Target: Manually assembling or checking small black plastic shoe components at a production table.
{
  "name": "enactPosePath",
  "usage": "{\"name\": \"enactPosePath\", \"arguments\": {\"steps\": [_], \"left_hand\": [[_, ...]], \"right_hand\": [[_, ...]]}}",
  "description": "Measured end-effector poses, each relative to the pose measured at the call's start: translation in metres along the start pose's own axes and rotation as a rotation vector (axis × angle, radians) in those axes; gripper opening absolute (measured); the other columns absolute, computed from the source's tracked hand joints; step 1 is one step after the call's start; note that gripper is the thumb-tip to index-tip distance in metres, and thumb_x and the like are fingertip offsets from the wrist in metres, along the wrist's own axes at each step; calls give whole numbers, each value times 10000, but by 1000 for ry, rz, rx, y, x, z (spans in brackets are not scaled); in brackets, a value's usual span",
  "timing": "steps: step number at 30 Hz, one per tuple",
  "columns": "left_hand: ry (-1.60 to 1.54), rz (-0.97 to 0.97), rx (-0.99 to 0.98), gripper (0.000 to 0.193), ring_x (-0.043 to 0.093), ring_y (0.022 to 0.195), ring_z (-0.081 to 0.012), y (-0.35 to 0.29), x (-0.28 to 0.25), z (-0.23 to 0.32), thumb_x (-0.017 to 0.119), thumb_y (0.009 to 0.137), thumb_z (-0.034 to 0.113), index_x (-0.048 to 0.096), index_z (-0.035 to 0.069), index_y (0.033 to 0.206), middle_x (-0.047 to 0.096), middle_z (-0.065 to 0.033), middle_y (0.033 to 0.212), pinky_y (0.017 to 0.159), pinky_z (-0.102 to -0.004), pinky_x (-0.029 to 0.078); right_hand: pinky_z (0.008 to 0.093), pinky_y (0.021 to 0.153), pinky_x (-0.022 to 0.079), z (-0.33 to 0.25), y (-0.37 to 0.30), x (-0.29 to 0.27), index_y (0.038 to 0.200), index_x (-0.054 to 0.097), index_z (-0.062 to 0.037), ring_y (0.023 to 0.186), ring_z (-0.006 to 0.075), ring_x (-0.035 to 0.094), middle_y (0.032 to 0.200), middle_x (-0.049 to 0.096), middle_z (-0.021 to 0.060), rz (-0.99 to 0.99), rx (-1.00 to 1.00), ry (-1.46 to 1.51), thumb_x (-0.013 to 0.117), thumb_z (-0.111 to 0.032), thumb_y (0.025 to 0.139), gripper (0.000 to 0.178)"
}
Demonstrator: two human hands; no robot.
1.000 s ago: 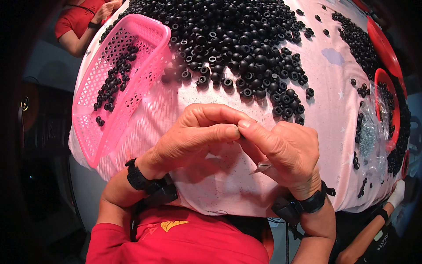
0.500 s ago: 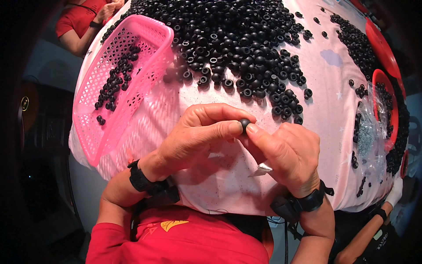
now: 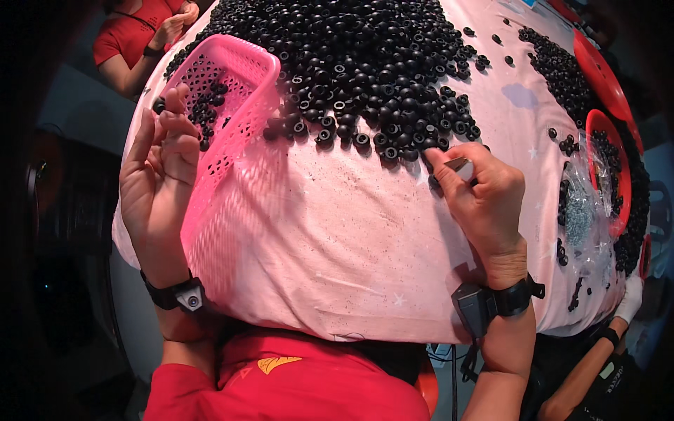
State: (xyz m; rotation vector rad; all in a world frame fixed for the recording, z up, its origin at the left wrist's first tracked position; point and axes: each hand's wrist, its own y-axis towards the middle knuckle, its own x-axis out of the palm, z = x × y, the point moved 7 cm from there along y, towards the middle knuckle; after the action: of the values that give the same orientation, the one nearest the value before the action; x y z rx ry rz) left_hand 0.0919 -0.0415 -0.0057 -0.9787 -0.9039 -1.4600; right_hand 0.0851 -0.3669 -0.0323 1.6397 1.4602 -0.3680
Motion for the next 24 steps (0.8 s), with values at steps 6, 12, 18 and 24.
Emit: {"name": "enactPosePath", "arguments": {"steps": [6,12,18,24], "left_hand": [[-186,145,-71,423,587,1023,-282,-2,-13,6,476,964,94,325,-93,1312,505,-274,1225,767,-331,508],[195,-31,-37,386,593,945,-164,-4,10,-28,479,973,157,426,-56,1292,596,-153,1128,744,-235,485],[549,-39,-502,398,616,908,-100,-6,5,-122,531,952,211,473,-10,1278,644,-71,1048,763,-211,495],[455,-98,-666,431,616,978,-122,-7,-13,-175,515,964,261,457,2,1304,591,-79,1160,779,-230,497]], "right_hand": [[273,453,422,-3,0,8,862,679,-34,441,142,551,574,608,81,-95,25,-113,760,-183,746,205],[289,474,452,-7,-2,14,899,674,-23,460,160,567,659,646,95,-118,-34,-30,734,-120,728,205],[206,455,374,-15,-5,11,953,677,-24,479,63,501,646,615,17,-65,-48,225,734,-52,750,213],[152,492,354,-22,-12,12,1019,671,-17,566,0,480,721,612,-36,-201,97,647,739,-48,789,242]]}}
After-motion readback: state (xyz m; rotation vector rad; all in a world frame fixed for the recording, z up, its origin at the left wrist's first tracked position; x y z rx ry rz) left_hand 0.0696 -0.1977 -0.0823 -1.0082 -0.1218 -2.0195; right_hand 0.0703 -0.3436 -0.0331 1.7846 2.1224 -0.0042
